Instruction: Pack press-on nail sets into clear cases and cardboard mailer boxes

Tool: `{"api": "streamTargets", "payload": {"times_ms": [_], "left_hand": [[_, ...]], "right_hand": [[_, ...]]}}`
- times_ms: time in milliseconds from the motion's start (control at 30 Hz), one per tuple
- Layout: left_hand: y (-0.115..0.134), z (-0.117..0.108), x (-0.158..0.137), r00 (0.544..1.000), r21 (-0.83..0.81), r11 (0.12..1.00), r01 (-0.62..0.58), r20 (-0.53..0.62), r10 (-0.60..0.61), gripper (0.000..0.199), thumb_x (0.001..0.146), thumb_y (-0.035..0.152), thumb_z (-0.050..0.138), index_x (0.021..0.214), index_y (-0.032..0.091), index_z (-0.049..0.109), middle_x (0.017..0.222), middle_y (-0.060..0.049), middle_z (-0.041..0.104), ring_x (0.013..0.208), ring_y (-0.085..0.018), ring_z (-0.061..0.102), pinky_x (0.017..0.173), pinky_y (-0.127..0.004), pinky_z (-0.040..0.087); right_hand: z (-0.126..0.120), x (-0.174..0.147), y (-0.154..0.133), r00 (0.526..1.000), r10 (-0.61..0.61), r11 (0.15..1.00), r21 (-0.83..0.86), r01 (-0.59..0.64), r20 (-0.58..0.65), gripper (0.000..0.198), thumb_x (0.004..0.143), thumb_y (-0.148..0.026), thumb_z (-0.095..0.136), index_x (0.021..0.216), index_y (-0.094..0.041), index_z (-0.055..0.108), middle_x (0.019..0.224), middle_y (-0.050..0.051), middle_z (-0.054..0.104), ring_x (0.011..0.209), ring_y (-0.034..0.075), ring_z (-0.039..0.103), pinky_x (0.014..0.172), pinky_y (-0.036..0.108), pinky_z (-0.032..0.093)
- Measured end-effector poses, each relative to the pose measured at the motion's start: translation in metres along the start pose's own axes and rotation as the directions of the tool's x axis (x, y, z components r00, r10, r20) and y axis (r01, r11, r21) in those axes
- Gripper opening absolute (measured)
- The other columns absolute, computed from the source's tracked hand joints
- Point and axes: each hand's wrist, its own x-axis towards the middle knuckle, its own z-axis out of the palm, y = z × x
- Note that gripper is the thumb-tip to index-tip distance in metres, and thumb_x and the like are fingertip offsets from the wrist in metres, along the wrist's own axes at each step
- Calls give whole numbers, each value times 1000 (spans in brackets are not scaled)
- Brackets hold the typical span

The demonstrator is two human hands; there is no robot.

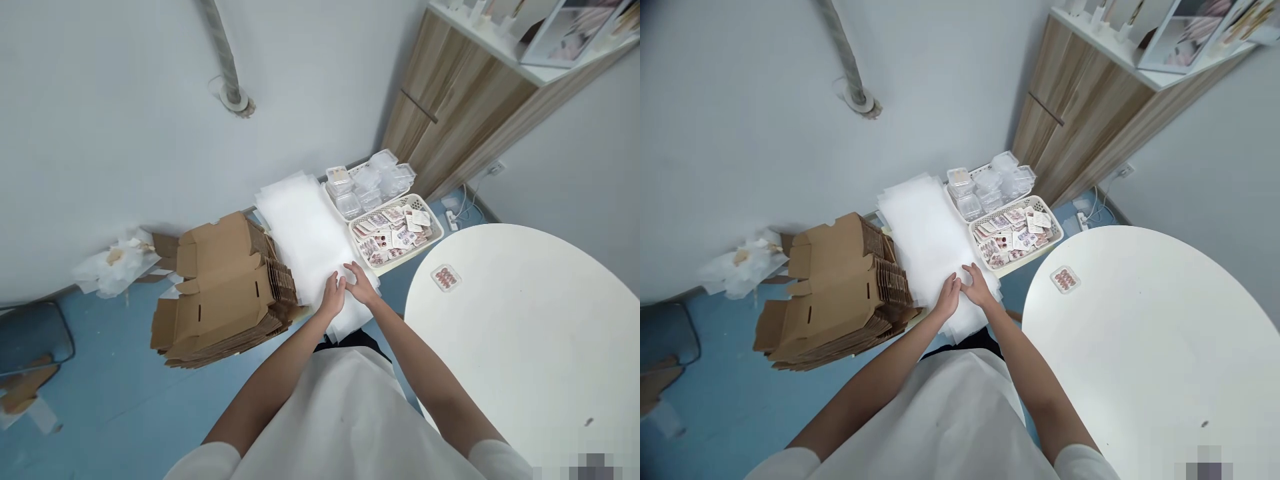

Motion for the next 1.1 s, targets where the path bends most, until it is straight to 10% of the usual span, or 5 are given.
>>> {"api": "streamTargets", "payload": {"times_ms": [233,700,933,1100], "left_hand": [[-11,3,31,983,-17,991,131,-128,-132,47,84,42,37,120,13,42,126,-16,42,116,-22,42,94,-37,35],[6,3,46,961,-410,899,155,-147,-232,22,73,36,52,77,16,59,75,-3,62,72,-14,57,65,-25,45],[-1,-4,44,950,-412,894,177,-167,-265,23,74,38,49,64,17,52,54,5,44,52,-8,45,51,-20,38],[-9,-2,41,973,-408,900,153,-98,-210,24,74,35,48,58,17,48,52,5,40,51,-7,41,55,-21,40]], "right_hand": [[9,24,10,999,51,994,-97,-52,-15,54,67,-27,56,119,-18,44,136,11,31,128,24,24,103,44,22],[17,-2,-1,936,-218,947,-171,271,277,68,69,-13,49,132,-23,26,142,8,20,132,23,9,103,51,14],[1,8,-15,973,-223,959,-193,209,-54,36,78,-25,46,114,-25,49,134,6,33,123,22,30,100,44,28],[-2,30,-24,961,-278,917,-296,266,0,39,78,-25,48,117,-24,46,128,6,40,118,23,36,98,43,28]]}}
